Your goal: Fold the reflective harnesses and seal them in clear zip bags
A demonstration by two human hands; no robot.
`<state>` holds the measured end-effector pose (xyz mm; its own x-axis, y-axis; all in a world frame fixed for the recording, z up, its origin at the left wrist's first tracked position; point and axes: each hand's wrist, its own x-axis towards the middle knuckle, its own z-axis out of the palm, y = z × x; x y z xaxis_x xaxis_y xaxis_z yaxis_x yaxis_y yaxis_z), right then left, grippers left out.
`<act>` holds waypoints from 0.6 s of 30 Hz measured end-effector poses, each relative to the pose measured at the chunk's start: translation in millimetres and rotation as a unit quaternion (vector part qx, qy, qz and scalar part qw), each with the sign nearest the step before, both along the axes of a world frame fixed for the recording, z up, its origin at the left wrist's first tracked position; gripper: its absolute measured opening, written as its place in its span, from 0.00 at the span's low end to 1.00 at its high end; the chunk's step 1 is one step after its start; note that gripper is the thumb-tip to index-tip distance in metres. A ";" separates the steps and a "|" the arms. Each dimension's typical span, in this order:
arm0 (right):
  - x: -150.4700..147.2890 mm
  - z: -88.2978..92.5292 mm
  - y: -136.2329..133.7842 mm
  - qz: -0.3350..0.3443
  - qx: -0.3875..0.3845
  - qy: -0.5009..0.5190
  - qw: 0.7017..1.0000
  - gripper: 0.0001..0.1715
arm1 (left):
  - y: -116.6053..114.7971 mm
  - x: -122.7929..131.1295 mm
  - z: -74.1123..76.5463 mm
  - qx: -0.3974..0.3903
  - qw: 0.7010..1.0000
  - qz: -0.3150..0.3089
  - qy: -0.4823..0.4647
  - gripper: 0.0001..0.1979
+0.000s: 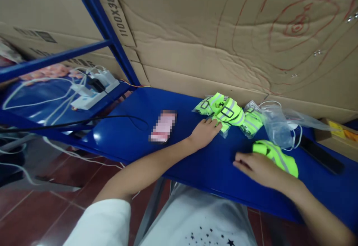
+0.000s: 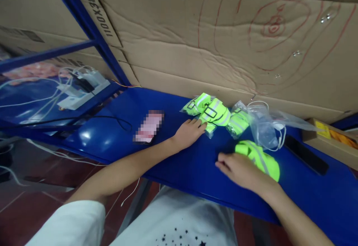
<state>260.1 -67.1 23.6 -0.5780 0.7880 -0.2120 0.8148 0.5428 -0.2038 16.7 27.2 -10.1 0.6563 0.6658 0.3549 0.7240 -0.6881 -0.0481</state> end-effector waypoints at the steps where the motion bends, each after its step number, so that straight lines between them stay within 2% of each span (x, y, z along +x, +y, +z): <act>1: 10.7 -0.4 13.8 -0.049 0.042 -0.017 0.998 0.19 | 2.0 0.3 -0.1 0.003 1.000 -0.006 -0.009 0.15; 3: 26.7 -2.5 34.2 -0.135 0.141 -0.025 0.980 0.18 | 6.5 -1.0 0.4 0.008 0.999 -0.017 -0.033 0.14; 4: 31.9 -4.5 39.8 -0.143 0.154 -0.003 0.978 0.18 | 8.4 -2.5 1.4 0.010 0.999 -0.021 -0.049 0.13; 7: 35.7 -11.9 40.5 -0.129 0.133 0.094 0.978 0.18 | 9.5 -8.9 7.9 0.012 0.994 -0.027 -0.108 0.11; 9: 28.9 -15.5 33.1 -0.105 0.120 0.147 0.976 0.17 | 5.7 -13.7 14.4 -0.012 0.980 -0.029 -0.197 0.12; 10: 23.3 -16.4 28.6 -0.084 0.112 0.171 0.975 0.16 | 3.1 -16.0 17.8 -0.051 0.955 -0.027 -0.290 0.12; 12: 10.3 -16.2 19.4 -0.042 0.082 0.226 0.970 0.16 | -1.6 -19.9 23.6 -0.132 0.878 -0.010 -0.460 0.10; 14: -2.0 -14.0 10.6 -0.027 0.058 0.263 0.963 0.18 | -3.9 -21.7 27.2 -0.173 0.816 0.016 -0.551 0.11; 16: -10.5 -11.0 3.5 -0.038 0.044 0.282 0.957 0.18 | -3.4 -20.8 28.0 -0.191 0.788 0.030 -0.584 0.12; 18: -14.0 -8.7 -0.3 -0.069 0.048 0.299 0.951 0.15 | -1.2 -17.3 25.8 -0.214 0.768 0.027 -0.603 0.14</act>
<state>246.1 -67.4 14.9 -0.4621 0.8644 0.1982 0.6338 0.4782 -0.6080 -0.6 26.1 15.8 -0.0109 0.9059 0.4233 0.0920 -0.4206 0.9026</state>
